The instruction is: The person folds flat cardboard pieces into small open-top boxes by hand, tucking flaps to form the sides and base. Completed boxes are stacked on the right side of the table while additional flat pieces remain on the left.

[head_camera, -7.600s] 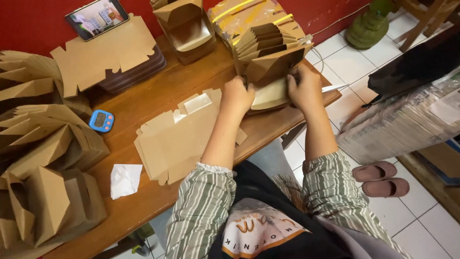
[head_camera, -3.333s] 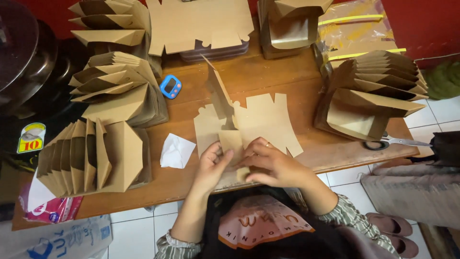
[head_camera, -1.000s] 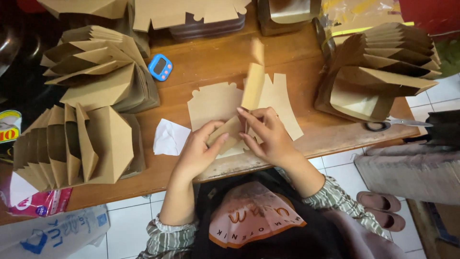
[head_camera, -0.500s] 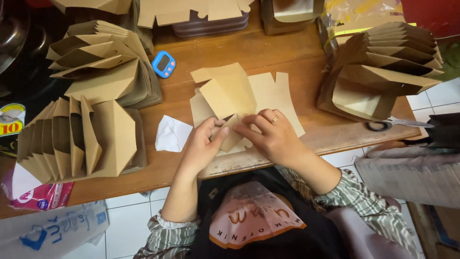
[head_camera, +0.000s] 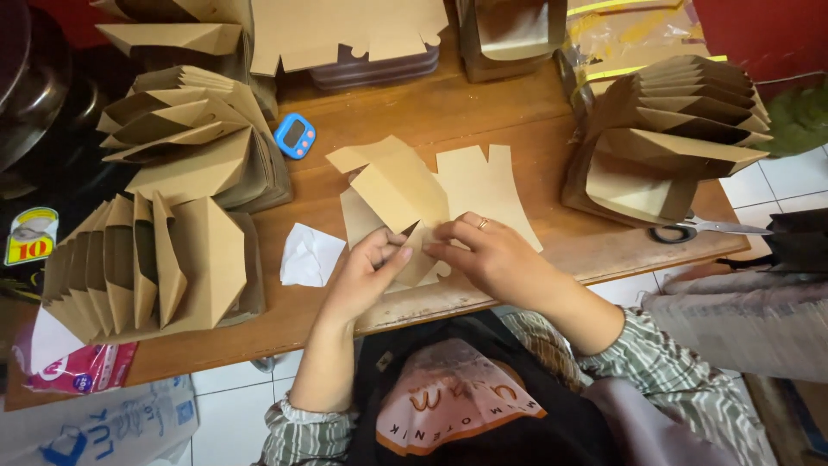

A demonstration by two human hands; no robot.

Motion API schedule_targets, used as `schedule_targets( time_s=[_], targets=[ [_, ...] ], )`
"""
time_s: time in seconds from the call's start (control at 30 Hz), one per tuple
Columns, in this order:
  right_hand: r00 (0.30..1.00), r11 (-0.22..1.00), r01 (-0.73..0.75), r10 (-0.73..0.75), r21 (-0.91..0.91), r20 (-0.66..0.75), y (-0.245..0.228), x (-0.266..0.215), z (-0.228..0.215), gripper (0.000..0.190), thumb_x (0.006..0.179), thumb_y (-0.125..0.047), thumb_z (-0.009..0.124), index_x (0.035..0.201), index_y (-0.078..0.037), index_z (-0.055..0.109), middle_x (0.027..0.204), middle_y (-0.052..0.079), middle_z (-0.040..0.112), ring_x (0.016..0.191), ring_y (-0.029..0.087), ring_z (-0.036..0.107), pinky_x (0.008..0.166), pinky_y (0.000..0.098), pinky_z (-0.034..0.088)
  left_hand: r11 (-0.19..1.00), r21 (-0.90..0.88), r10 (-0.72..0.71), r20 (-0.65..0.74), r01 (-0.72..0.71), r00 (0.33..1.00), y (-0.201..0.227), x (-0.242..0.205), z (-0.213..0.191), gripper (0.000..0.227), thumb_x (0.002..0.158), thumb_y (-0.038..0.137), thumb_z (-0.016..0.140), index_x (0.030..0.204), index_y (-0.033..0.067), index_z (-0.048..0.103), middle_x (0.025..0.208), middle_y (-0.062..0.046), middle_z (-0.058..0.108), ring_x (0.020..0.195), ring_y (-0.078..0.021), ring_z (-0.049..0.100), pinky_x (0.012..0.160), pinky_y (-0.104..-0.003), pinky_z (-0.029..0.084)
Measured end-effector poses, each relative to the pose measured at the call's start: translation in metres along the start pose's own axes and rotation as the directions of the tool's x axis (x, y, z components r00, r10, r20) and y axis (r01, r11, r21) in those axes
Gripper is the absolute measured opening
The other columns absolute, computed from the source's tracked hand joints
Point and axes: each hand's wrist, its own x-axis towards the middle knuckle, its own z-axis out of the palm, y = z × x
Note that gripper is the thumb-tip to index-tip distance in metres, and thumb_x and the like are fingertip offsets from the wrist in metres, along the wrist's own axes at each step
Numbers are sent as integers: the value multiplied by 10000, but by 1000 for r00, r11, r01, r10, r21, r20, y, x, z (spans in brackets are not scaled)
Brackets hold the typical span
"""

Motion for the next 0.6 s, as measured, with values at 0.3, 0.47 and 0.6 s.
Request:
schedule_targets(
  time_s=[0.3,0.47,0.6],
  targets=[
    [966,842,-228,259,490,3,9,-6,37,223,859,-100,805,908,-77,588,939,41,597,896,245,654,797,350,539,971,211,-92,-117,115,989,52,8,27,424,854,339,832,1149,86,663,861,-80,791,798,-140,746,812,-333,596],
    [914,842,-308,391,443,-109,6,-4,46,404,767,-204,876,995,-121,552,990,36,592,940,240,604,825,337,502,989,140,1,-287,41,958,61,8,30,532,747,268,916,1163,31,686,981,-138,782,931,-230,745,868,-390,595],
    [838,730,-312,513,607,-186,25,-25,54,664,894,-233,786,1383,-7,398,1430,183,446,1358,317,416,1130,451,340,982,-74,137,-343,-172,929,49,0,11,471,759,169,915,1144,29,681,948,-78,767,858,-140,714,796,-312,618]
  ],
)
